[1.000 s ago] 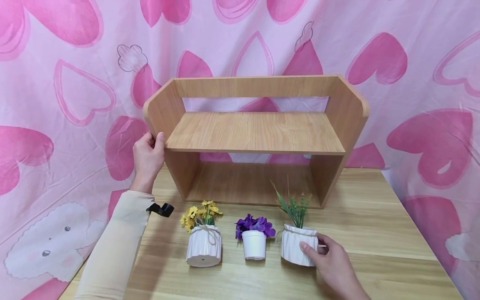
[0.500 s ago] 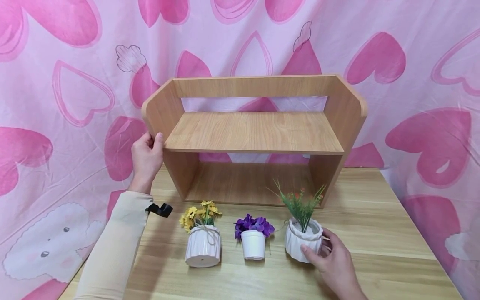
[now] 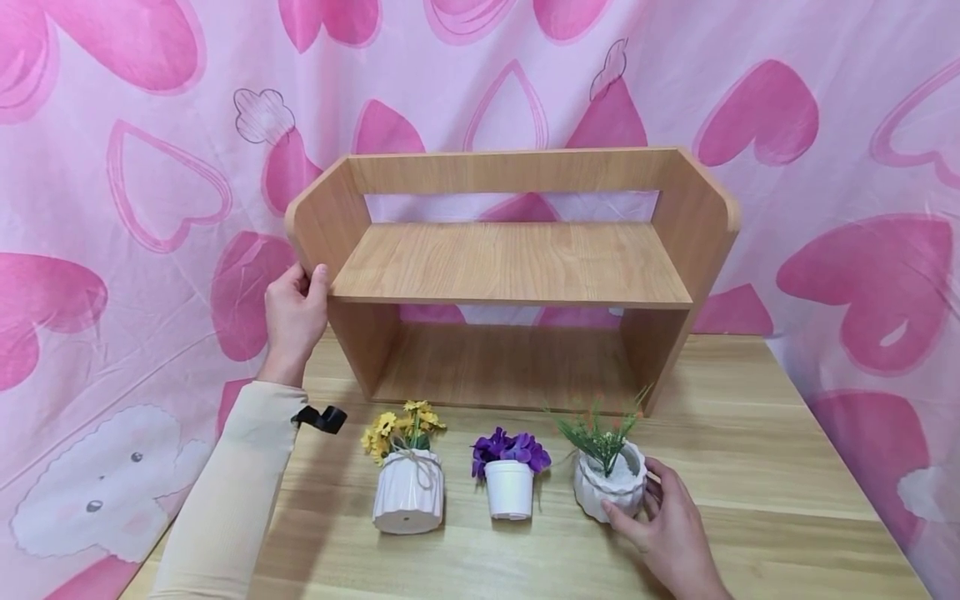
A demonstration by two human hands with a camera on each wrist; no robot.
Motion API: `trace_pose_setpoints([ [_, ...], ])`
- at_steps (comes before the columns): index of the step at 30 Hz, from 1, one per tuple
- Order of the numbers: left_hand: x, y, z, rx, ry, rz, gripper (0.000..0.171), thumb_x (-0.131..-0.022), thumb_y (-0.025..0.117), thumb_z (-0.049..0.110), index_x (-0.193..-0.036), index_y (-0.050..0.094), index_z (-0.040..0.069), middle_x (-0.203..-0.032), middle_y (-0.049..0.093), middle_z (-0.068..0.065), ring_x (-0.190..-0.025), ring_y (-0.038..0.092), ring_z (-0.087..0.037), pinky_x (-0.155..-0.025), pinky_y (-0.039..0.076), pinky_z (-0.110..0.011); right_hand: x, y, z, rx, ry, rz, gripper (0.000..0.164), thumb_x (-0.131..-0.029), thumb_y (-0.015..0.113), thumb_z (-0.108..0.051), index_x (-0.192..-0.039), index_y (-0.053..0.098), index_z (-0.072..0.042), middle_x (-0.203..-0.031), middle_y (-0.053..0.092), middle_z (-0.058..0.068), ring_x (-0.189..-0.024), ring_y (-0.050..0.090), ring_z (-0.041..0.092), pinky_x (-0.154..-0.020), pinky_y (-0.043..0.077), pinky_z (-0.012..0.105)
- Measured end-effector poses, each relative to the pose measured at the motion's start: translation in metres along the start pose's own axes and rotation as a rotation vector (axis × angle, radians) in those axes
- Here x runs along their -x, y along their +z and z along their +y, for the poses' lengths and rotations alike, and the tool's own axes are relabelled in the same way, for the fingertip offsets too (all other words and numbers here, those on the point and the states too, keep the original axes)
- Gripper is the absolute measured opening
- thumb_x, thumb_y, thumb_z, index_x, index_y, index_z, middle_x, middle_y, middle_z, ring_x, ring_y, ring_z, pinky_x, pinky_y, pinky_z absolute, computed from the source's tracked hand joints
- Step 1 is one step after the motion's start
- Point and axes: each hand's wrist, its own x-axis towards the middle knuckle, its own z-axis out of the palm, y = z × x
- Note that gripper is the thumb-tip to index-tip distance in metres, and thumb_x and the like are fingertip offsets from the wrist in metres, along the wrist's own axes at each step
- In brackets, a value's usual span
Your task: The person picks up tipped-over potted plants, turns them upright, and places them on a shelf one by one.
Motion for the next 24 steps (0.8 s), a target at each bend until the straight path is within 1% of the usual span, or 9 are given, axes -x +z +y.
trace_pose_setpoints([
  [3, 0.0, 0.001, -0.001, 0.007, 0.001, -0.006, 0.031, -0.108, 0.062, 0.02, -0.103, 0.073, -0.009, -0.094, 0.075, -0.029, -0.083, 0.064, -0.033, -0.064, 0.037, -0.015, 0.002, 0.001, 0.003, -0.005, -0.046, -0.016, 0.086, -0.076, 0.09, 0.011, -0.143, 0.038, 0.024, -0.138, 0.051, 0.047, -0.112, 0.043, -0.029, -0.092, 0.042, -0.003],
  [6, 0.0, 0.001, -0.001, 0.012, 0.012, -0.001, 0.03, -0.107, 0.062, 0.019, -0.099, 0.072, -0.009, -0.091, 0.074, -0.029, -0.081, 0.062, -0.033, -0.064, 0.037, -0.015, 0.003, 0.001, 0.003, 0.013, -0.051, -0.043, 0.087, -0.077, 0.091, 0.008, -0.144, 0.037, 0.022, -0.141, 0.049, 0.046, -0.115, 0.041, -0.028, -0.094, 0.04, -0.004],
  [7, 0.0, 0.001, -0.001, 0.012, 0.017, 0.001, 0.03, -0.107, 0.063, 0.018, -0.098, 0.071, -0.009, -0.089, 0.073, -0.029, -0.08, 0.061, -0.033, -0.064, 0.037, -0.015, 0.004, 0.0, 0.003, 0.03, -0.047, -0.047, 0.088, -0.078, 0.092, 0.007, -0.145, 0.037, 0.022, -0.142, 0.049, 0.046, -0.116, 0.045, -0.025, -0.094, 0.039, -0.004],
  [10, 0.0, 0.001, -0.001, 0.006, 0.027, 0.009, 0.03, -0.107, 0.063, 0.018, -0.096, 0.071, -0.009, -0.086, 0.072, -0.027, -0.078, 0.06, -0.031, -0.064, 0.036, -0.016, 0.004, -0.001, -0.001, 0.09, -0.014, -0.07, 0.089, -0.08, 0.093, -0.001, -0.147, 0.037, 0.02, -0.144, 0.049, 0.044, -0.125, 0.065, 0.006, -0.094, 0.039, -0.004],
  [13, 0.0, 0.001, -0.001, 0.004, 0.03, 0.008, 0.03, -0.106, 0.063, 0.018, -0.095, 0.071, -0.008, -0.084, 0.071, -0.027, -0.077, 0.058, -0.03, -0.063, 0.036, -0.016, 0.004, -0.005, -0.007, 0.166, 0.037, -0.126, 0.096, -0.084, 0.093, -0.014, -0.152, 0.034, 0.019, -0.148, 0.047, 0.045, -0.132, 0.061, 0.049, -0.092, 0.038, -0.005],
  [14, 0.0, 0.001, -0.001, 0.004, 0.028, 0.007, 0.03, -0.106, 0.062, 0.018, -0.095, 0.071, -0.008, -0.084, 0.071, -0.026, -0.077, 0.059, -0.029, -0.063, 0.036, -0.016, 0.003, -0.007, -0.009, 0.192, 0.055, -0.151, 0.1, -0.086, 0.093, -0.018, -0.154, 0.031, 0.018, -0.15, 0.046, 0.046, -0.133, 0.057, 0.056, -0.093, 0.044, 0.0],
  [17, 0.001, 0.001, -0.001, 0.013, 0.027, 0.007, 0.03, -0.107, 0.062, 0.018, -0.095, 0.071, -0.008, -0.085, 0.072, -0.027, -0.078, 0.06, -0.03, -0.064, 0.037, -0.015, 0.003, -0.011, -0.014, 0.255, 0.095, -0.217, 0.109, -0.089, 0.091, -0.03, -0.159, 0.023, 0.018, -0.153, 0.043, 0.048, -0.136, 0.055, 0.06, -0.097, 0.058, 0.022],
  [20, 0.0, 0.001, -0.002, 0.018, 0.019, 0.001, 0.031, -0.107, 0.062, 0.019, -0.095, 0.071, -0.008, -0.088, 0.072, -0.027, -0.082, 0.063, -0.032, -0.065, 0.038, -0.014, 0.002, -0.014, -0.017, 0.294, 0.1, -0.238, 0.112, -0.09, 0.089, -0.036, -0.161, 0.021, 0.018, -0.153, 0.042, 0.048, -0.132, 0.057, 0.061, -0.101, 0.057, 0.053],
  [24, 0.0, 0.0, -0.001, 0.013, 0.014, -0.01, 0.031, -0.108, 0.061, 0.02, -0.097, 0.072, -0.007, -0.091, 0.073, -0.028, -0.085, 0.065, -0.033, -0.066, 0.039, -0.013, 0.004, -0.019, -0.019, 0.346, 0.105, -0.236, 0.112, -0.091, 0.087, -0.044, -0.16, 0.024, 0.017, -0.151, 0.046, 0.047, -0.127, 0.062, 0.062, -0.099, 0.055, 0.064],
])
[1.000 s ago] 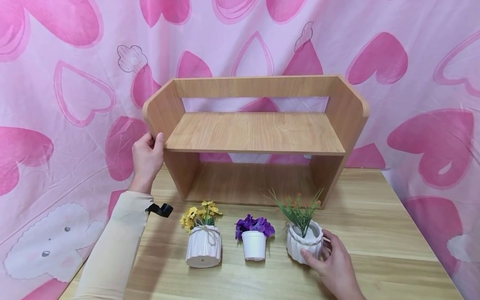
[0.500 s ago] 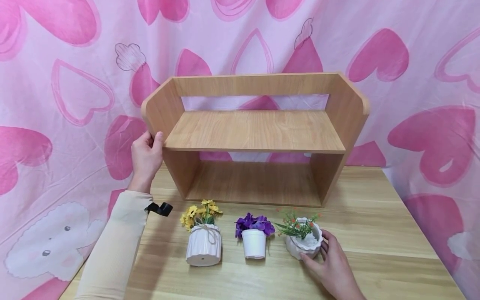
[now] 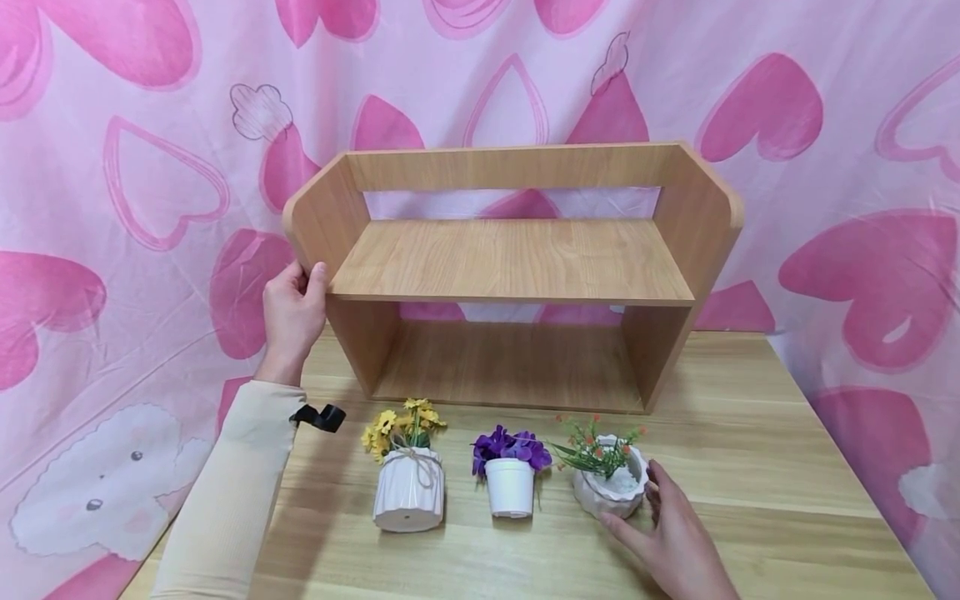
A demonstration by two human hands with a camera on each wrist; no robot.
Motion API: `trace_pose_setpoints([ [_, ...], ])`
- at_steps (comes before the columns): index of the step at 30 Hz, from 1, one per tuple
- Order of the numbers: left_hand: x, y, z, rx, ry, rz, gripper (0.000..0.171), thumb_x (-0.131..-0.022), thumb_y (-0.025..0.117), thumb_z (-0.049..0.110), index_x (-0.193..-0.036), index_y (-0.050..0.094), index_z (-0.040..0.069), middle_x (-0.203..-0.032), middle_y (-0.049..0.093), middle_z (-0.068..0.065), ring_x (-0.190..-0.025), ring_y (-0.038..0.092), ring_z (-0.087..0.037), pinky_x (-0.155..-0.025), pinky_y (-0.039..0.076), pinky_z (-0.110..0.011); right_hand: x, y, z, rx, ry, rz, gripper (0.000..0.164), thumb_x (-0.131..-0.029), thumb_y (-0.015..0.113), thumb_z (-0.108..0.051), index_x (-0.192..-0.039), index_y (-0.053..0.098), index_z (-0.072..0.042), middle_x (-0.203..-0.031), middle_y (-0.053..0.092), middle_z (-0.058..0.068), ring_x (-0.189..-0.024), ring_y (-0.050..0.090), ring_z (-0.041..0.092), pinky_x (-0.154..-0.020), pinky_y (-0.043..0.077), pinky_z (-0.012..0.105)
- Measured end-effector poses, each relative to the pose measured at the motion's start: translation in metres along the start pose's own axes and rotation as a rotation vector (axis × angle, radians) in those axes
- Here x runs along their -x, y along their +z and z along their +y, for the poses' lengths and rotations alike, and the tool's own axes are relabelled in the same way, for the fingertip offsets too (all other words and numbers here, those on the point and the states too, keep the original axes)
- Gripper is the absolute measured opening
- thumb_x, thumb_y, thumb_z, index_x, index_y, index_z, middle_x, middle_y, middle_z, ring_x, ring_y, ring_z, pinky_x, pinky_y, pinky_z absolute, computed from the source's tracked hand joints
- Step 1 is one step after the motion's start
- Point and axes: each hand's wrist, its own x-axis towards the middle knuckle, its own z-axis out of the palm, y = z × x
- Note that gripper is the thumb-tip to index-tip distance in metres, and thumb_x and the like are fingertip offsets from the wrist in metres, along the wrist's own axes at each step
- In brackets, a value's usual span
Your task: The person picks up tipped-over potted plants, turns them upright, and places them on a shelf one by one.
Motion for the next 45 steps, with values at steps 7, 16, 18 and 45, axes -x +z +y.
trace_pose_setpoints([
  [7, 0.0, -0.001, 0.0, -0.006, -0.001, -0.003, 0.031, -0.108, 0.062, 0.02, -0.095, 0.07, -0.007, -0.088, 0.072, -0.027, -0.083, 0.063, -0.033, -0.066, 0.038, -0.014, -0.002, -0.008, 0.0, 0.039, 0.085, -0.047, 0.111, -0.093, 0.082, -0.055, -0.162, 0.027, 0.012, -0.147, 0.056, 0.039, -0.126, 0.065, 0.055, -0.1, 0.056, 0.065],
  [16, 0.001, -0.003, 0.0, -0.017, 0.0, -0.002, 0.031, -0.107, 0.062, 0.019, -0.094, 0.07, -0.008, -0.088, 0.072, -0.028, -0.083, 0.064, -0.033, -0.067, 0.038, -0.014, 0.0, -0.005, -0.002, 0.032, 0.044, -0.018, 0.105, -0.092, 0.084, -0.051, -0.16, 0.033, 0.01, -0.145, 0.057, 0.039, -0.122, 0.066, 0.054, -0.097, 0.058, 0.062],
  [18, 0.001, -0.003, 0.0, -0.017, -0.003, -0.006, 0.031, -0.107, 0.063, 0.02, -0.095, 0.07, -0.008, -0.089, 0.073, -0.028, -0.084, 0.065, -0.034, -0.067, 0.038, -0.014, -0.001, -0.004, -0.002, 0.027, 0.034, -0.014, 0.106, -0.092, 0.085, -0.05, -0.16, 0.032, 0.011, -0.148, 0.053, 0.04, -0.124, 0.065, 0.056, -0.097, 0.057, 0.062],
  [45, 0.002, -0.002, 0.002, -0.011, 0.001, 0.002, 0.032, -0.107, 0.063, 0.019, -0.092, 0.069, -0.008, -0.086, 0.071, -0.027, -0.08, 0.061, -0.032, -0.065, 0.036, -0.014, -0.01, 0.009, -0.005, 0.011, 0.012, 0.094, 0.094, -0.093, 0.087, -0.039, -0.155, 0.037, 0.01, -0.138, 0.061, 0.039, -0.12, 0.068, 0.051, -0.096, 0.059, 0.055],
])
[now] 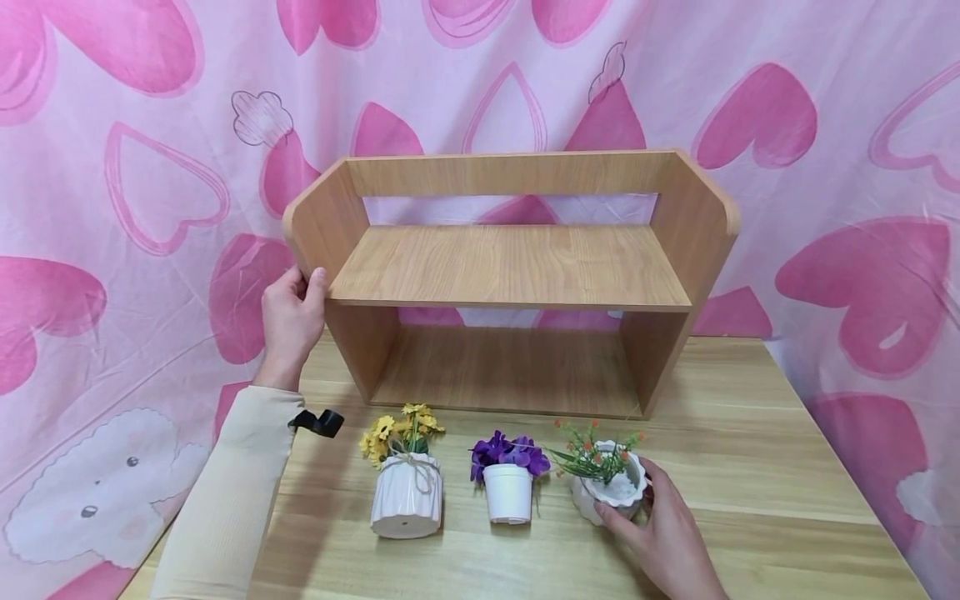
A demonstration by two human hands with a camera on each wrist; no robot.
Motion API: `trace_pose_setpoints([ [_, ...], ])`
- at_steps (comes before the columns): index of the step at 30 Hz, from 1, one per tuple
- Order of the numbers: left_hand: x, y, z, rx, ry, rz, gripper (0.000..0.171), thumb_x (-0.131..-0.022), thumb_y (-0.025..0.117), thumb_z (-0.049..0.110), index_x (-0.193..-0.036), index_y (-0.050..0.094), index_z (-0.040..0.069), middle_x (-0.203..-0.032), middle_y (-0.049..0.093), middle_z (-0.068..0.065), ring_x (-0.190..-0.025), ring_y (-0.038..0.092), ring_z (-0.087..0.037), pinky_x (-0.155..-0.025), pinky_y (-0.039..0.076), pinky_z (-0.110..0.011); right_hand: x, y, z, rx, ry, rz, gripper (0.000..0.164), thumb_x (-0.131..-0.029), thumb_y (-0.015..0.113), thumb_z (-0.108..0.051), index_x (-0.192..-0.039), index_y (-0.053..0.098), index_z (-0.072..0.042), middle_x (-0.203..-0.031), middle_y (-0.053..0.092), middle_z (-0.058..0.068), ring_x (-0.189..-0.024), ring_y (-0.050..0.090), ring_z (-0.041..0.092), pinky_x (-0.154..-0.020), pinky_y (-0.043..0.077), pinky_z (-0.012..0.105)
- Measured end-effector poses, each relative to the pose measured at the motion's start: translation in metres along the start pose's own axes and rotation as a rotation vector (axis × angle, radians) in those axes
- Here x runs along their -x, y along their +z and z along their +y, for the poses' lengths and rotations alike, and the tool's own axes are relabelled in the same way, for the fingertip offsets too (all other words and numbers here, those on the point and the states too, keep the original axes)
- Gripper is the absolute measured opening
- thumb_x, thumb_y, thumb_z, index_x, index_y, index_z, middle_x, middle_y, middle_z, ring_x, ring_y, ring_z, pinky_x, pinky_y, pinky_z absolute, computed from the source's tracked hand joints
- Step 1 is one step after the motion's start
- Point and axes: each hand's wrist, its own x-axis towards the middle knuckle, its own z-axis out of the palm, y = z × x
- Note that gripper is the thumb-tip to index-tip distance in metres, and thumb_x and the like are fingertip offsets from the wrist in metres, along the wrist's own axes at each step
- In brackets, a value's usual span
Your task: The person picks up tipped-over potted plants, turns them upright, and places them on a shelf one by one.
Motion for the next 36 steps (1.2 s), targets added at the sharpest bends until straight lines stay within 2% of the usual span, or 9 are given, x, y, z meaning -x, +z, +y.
trace_pose_setpoints([
  [3, 0.0, 0.0, 0.0, -0.003, -0.002, -0.004, 0.032, -0.107, 0.063, 0.019, -0.093, 0.07, -0.008, -0.088, 0.072, -0.028, -0.082, 0.063, -0.032, -0.065, 0.037, -0.013, 0.0, 0.001, 0.001, -0.012, -0.015, 0.026, 0.092, -0.09, 0.089, -0.035, -0.153, 0.04, 0.01, -0.136, 0.063, 0.036, -0.118, 0.069, 0.048, -0.091, 0.061, 0.04],
  [7, 0.0, 0.0, 0.0, -0.003, 0.001, -0.004, 0.031, -0.107, 0.063, 0.019, -0.093, 0.07, -0.008, -0.087, 0.072, -0.027, -0.082, 0.063, -0.031, -0.065, 0.037, -0.013, 0.001, 0.004, 0.001, -0.029, -0.037, 0.062, 0.089, -0.088, 0.091, -0.03, -0.151, 0.042, 0.01, -0.134, 0.064, 0.035, -0.117, 0.069, 0.046, -0.086, 0.057, 0.021],
  [14, 0.0, 0.001, -0.001, -0.004, -0.001, -0.005, 0.03, -0.107, 0.062, 0.019, -0.092, 0.07, -0.007, -0.085, 0.072, -0.024, -0.08, 0.062, -0.029, -0.066, 0.037, -0.015, 0.004, 0.004, 0.0, -0.02, -0.08, 0.123, 0.086, -0.085, 0.094, -0.027, -0.147, 0.047, 0.01, -0.128, 0.067, 0.032, -0.111, 0.07, 0.037, -0.082, 0.045, 0.004],
  [17, -0.001, 0.001, -0.001, 0.0, -0.003, -0.006, 0.03, -0.107, 0.062, 0.019, -0.092, 0.07, -0.006, -0.085, 0.071, -0.024, -0.081, 0.062, -0.03, -0.066, 0.038, -0.015, 0.003, -0.002, -0.006, -0.02, -0.065, 0.108, 0.087, -0.086, 0.093, -0.029, -0.149, 0.046, 0.009, -0.132, 0.065, 0.031, -0.113, 0.069, 0.039, -0.084, 0.048, 0.007],
  [18, -0.001, 0.001, -0.002, 0.001, -0.004, -0.005, 0.03, -0.107, 0.061, 0.019, -0.092, 0.07, -0.006, -0.085, 0.071, -0.024, -0.081, 0.062, -0.03, -0.067, 0.038, -0.015, 0.002, -0.004, -0.008, -0.02, -0.058, 0.099, 0.088, -0.087, 0.093, -0.03, -0.15, 0.045, 0.009, -0.134, 0.064, 0.032, -0.116, 0.068, 0.044, -0.084, 0.05, 0.01],
  [21, -0.001, 0.001, -0.002, 0.001, -0.004, -0.002, 0.031, -0.108, 0.061, 0.019, -0.092, 0.07, -0.006, -0.084, 0.071, -0.024, -0.081, 0.062, -0.031, -0.067, 0.038, -0.016, 0.0, -0.012, -0.016, -0.005, -0.05, 0.091, 0.089, -0.087, 0.092, -0.034, -0.15, 0.045, 0.007, -0.135, 0.064, 0.03, -0.114, 0.068, 0.043, -0.082, 0.054, 0.02],
  [26, -0.001, 0.0, -0.002, -0.004, -0.009, 0.002, 0.031, -0.108, 0.061, 0.02, -0.093, 0.07, -0.005, -0.086, 0.071, -0.025, -0.083, 0.063, -0.032, -0.067, 0.038, -0.016, -0.002, -0.022, -0.026, 0.005, -0.116, 0.162, 0.082, -0.083, 0.095, -0.027, -0.145, 0.052, 0.005, -0.125, 0.07, 0.026, -0.107, 0.068, 0.035, -0.079, 0.048, 0.014],
  [33, -0.001, 0.001, -0.003, -0.007, -0.003, 0.008, 0.031, -0.108, 0.061, 0.02, -0.091, 0.069, -0.005, -0.084, 0.07, -0.025, -0.081, 0.062, -0.032, -0.066, 0.037, -0.017, -0.007, -0.038, -0.041, 0.0, -0.171, 0.197, 0.079, -0.082, 0.095, -0.024, -0.143, 0.053, 0.005, -0.123, 0.07, 0.03, -0.109, 0.071, 0.046, -0.08, 0.044, 0.009],
  [36, -0.001, 0.0, -0.003, -0.005, -0.003, 0.008, 0.032, -0.108, 0.062, 0.02, -0.09, 0.068, -0.006, -0.085, 0.07, -0.026, -0.081, 0.061, -0.033, -0.066, 0.036, -0.017, -0.01, -0.044, -0.048, 0.015, -0.206, 0.22, 0.078, -0.08, 0.096, -0.022, -0.141, 0.055, 0.003, -0.122, 0.072, 0.029, -0.108, 0.071, 0.044, -0.082, 0.043, 0.008],
])
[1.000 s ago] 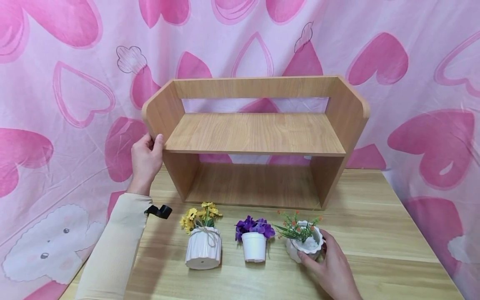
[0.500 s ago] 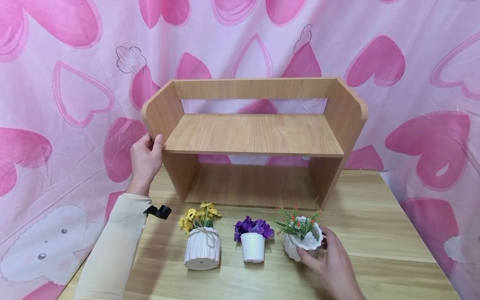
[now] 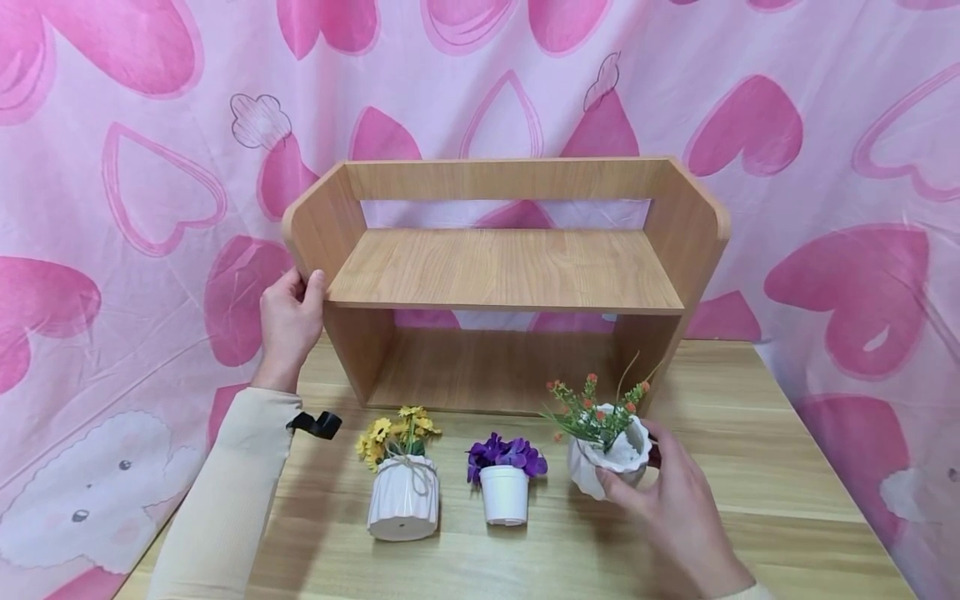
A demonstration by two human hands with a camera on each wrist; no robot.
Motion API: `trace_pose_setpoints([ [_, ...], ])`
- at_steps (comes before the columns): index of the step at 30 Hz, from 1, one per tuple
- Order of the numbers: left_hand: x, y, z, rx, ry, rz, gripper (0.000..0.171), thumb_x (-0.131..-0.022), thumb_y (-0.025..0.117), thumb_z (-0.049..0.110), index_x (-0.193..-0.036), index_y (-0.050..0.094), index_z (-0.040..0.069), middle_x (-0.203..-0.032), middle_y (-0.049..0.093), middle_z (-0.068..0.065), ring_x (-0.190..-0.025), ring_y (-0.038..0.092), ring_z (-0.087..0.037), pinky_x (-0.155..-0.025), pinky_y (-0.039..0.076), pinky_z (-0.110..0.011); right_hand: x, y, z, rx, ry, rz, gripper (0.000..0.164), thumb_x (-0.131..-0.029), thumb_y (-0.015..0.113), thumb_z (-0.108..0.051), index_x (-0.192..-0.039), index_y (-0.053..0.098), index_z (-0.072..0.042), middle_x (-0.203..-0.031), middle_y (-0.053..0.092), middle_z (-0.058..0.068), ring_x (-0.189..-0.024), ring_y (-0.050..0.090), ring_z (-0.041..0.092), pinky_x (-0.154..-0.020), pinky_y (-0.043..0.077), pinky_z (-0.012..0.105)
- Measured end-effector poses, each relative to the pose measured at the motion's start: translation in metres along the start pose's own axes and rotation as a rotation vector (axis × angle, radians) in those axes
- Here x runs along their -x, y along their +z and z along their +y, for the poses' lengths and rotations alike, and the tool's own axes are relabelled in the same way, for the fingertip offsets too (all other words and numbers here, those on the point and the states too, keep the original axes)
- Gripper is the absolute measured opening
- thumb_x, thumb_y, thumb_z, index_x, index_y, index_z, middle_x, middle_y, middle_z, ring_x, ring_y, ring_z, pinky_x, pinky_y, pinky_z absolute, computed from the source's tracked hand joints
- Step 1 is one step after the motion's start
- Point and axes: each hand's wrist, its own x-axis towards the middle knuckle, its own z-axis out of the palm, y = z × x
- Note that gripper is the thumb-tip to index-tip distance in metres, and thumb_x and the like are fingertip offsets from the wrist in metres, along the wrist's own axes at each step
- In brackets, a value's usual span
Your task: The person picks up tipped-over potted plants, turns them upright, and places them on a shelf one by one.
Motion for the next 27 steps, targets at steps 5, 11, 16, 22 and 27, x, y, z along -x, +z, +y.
trace_pose_setpoints([
  [5, 0.0, 0.0, -0.001, -0.006, -0.009, 0.0, 0.032, -0.108, 0.062, 0.02, -0.093, 0.069, -0.008, -0.089, 0.073, -0.028, -0.083, 0.063, -0.035, -0.067, 0.037, -0.017, -0.01, -0.008, -0.008, 0.006, -0.051, 0.026, 0.077, -0.077, 0.097, -0.018, -0.139, 0.056, 0.002, -0.118, 0.074, 0.025, -0.103, 0.072, 0.024, -0.08, 0.04, 0.003],
  [11, 0.001, 0.001, -0.001, -0.013, -0.01, -0.001, 0.033, -0.109, 0.061, 0.022, -0.094, 0.07, -0.007, -0.091, 0.074, -0.028, -0.084, 0.064, -0.035, -0.068, 0.038, -0.018, -0.025, -0.018, -0.015, -0.041, -0.104, 0.034, 0.077, -0.076, 0.097, -0.013, -0.14, 0.056, 0.005, -0.118, 0.072, 0.023, -0.101, 0.05, -0.018, -0.082, 0.041, -0.001],
  [16, 0.002, 0.001, -0.002, -0.007, -0.013, -0.006, 0.033, -0.109, 0.061, 0.021, -0.094, 0.07, -0.007, -0.091, 0.074, -0.028, -0.084, 0.063, -0.034, -0.068, 0.038, -0.017, -0.037, -0.026, -0.022, -0.042, -0.14, 0.053, 0.075, -0.076, 0.096, -0.01, -0.138, 0.057, 0.007, -0.115, 0.071, 0.023, -0.1, 0.047, -0.02, -0.084, 0.041, -0.002],
  [22, 0.003, 0.0, 0.0, 0.002, -0.009, 0.016, 0.033, -0.108, 0.062, 0.021, -0.091, 0.069, -0.006, -0.086, 0.071, -0.026, -0.082, 0.062, -0.033, -0.067, 0.037, -0.017, -0.05, -0.034, -0.032, -0.034, -0.143, 0.051, 0.073, -0.078, 0.096, -0.013, -0.137, 0.058, 0.006, -0.115, 0.072, 0.025, -0.1, 0.066, 0.002, -0.083, 0.041, -0.002],
  [27, 0.002, 0.001, 0.002, 0.005, -0.017, 0.009, 0.033, -0.109, 0.061, 0.022, -0.095, 0.071, -0.006, -0.092, 0.074, -0.027, -0.086, 0.065, -0.033, -0.068, 0.038, -0.016, -0.058, -0.043, -0.041, -0.019, -0.106, 0.014, 0.079, -0.083, 0.093, -0.018, -0.145, 0.053, 0.007, -0.118, 0.071, 0.029, -0.106, 0.072, 0.046, -0.079, 0.04, 0.0],
])
